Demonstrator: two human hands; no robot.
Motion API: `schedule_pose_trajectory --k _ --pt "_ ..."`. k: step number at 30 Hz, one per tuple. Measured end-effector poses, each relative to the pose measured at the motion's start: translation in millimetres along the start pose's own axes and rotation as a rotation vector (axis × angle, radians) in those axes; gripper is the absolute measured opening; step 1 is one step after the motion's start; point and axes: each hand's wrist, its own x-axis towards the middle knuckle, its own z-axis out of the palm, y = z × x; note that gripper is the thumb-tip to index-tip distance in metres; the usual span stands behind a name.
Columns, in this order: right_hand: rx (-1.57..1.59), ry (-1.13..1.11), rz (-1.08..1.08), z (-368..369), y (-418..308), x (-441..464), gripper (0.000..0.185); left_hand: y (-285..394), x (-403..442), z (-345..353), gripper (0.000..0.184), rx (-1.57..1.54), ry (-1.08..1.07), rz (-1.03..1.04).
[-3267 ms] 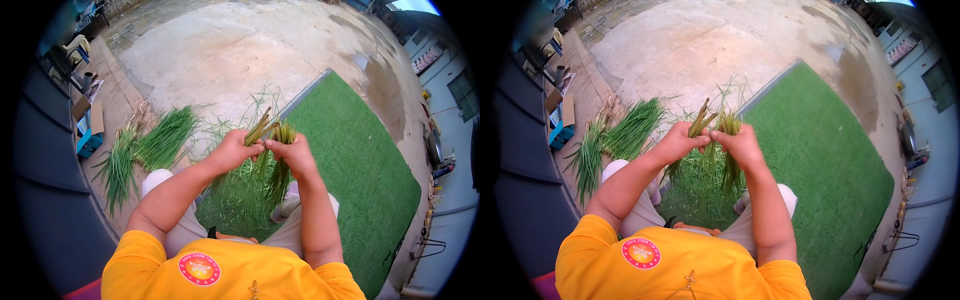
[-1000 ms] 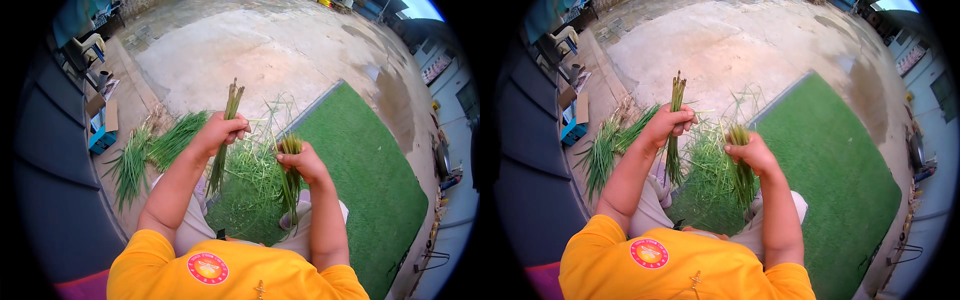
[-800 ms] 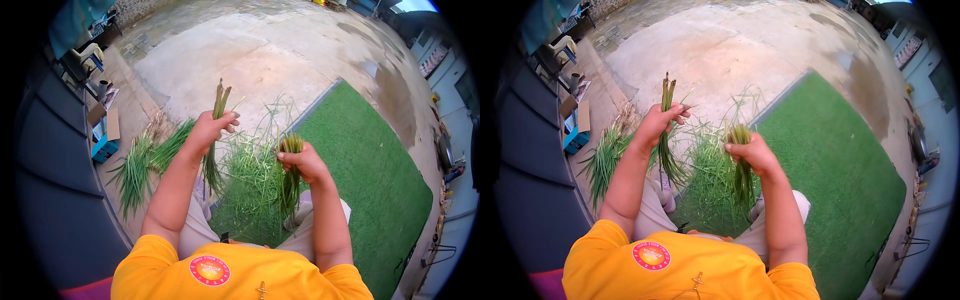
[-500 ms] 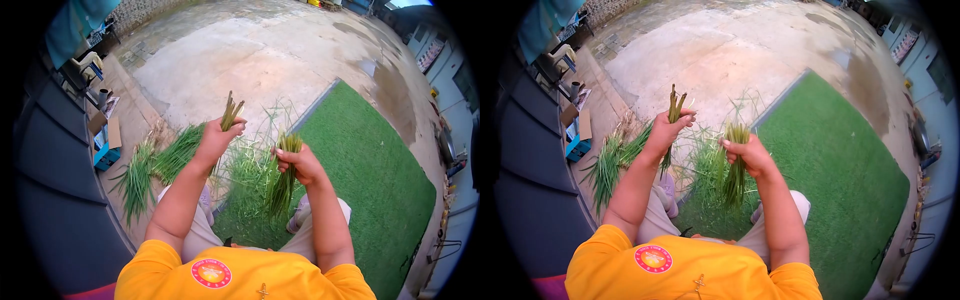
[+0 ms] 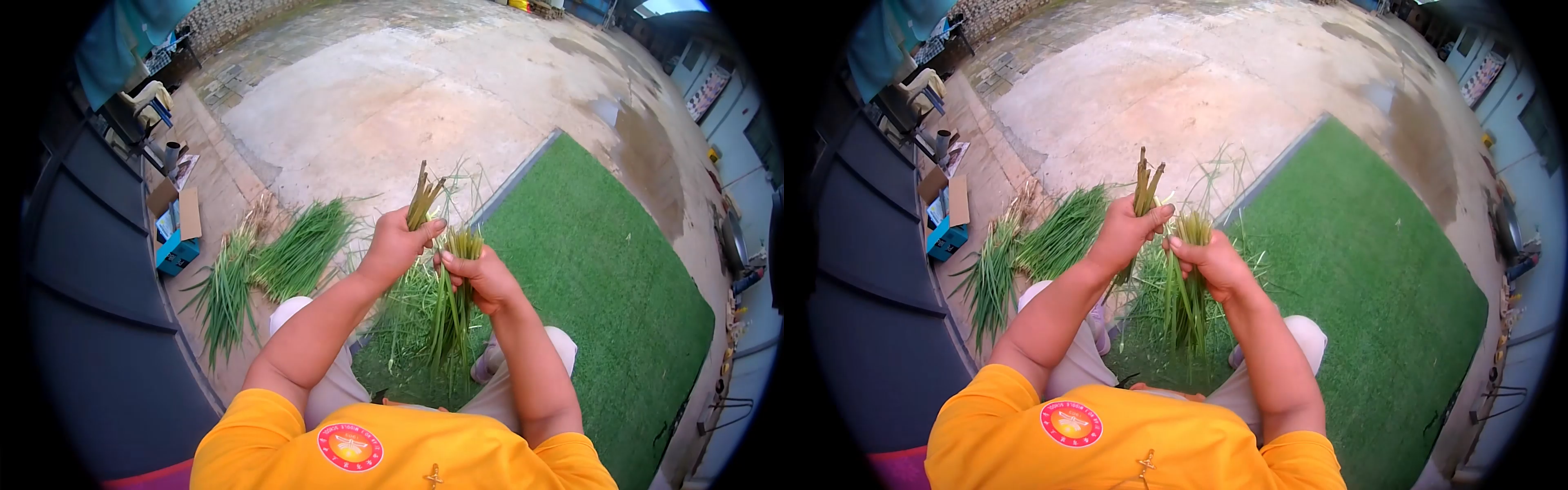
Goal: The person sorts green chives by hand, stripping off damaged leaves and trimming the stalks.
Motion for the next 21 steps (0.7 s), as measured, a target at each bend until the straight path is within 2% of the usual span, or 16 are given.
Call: schedule_pose_trajectory --k 1,3,5,7,11,12,13,15,17,19,21 --pt "0.012 0.005 -0.003 0.0 -1.0 -0.6 0.01 -1.6 3.7 -0.8 0.019 0.002 0.0 0.002" --pt "0.016 -0.023 0.022 0.2 -1.4 -3.8 0.01 -11.8 17.7 -5.0 0.018 -0.112 0.251 -0.016" --pt "0.028 -0.051 0.043 4.2 0.2 -8.6 0.01 -16.0 44.6 -47.5 0.016 -0.296 0.414 0.029" --pt "0.062 0.011 0.027 9.6 0.2 -11.8 0.009 -2.2 42.4 -50.4 0.013 -0.285 0.433 0.06" --pt "0.118 0.148 -0.047 1.6 -11.9 -5.0 0.011 -3.9 13.9 -13.7 0.017 -0.11 -0.037 -0.001" --pt "0.147 0.149 -0.122 -1.8 -18.2 -3.6 0.014 -11.6 11.9 -10.2 0.022 0.01 -0.071 -0.04" --pt "0.169 0.147 -0.201 -5.6 -22.6 -3.1 0.017 -15.0 10.8 -8.0 0.022 0.001 -0.077 -0.055" --pt "0.215 0.172 -0.229 -12.6 -25.9 0.9 0.02 -14.8 17.1 -12.8 0.025 0.312 -0.029 0.022" --pt "0.262 0.189 -0.256 -17.2 -26.4 3.8 0.022 -9.4 20.7 -20.1 0.025 0.271 0.03 0.019" --pt "0.343 0.208 -0.276 -20.0 -24.2 5.5 0.025 4.9 16.2 -25.6 0.026 -0.007 -0.15 -0.153" --pt "0.361 0.174 -0.274 -21.1 -18.6 10.0 0.024 3.6 8.2 -15.4 0.032 -0.12 -0.321 -0.177"
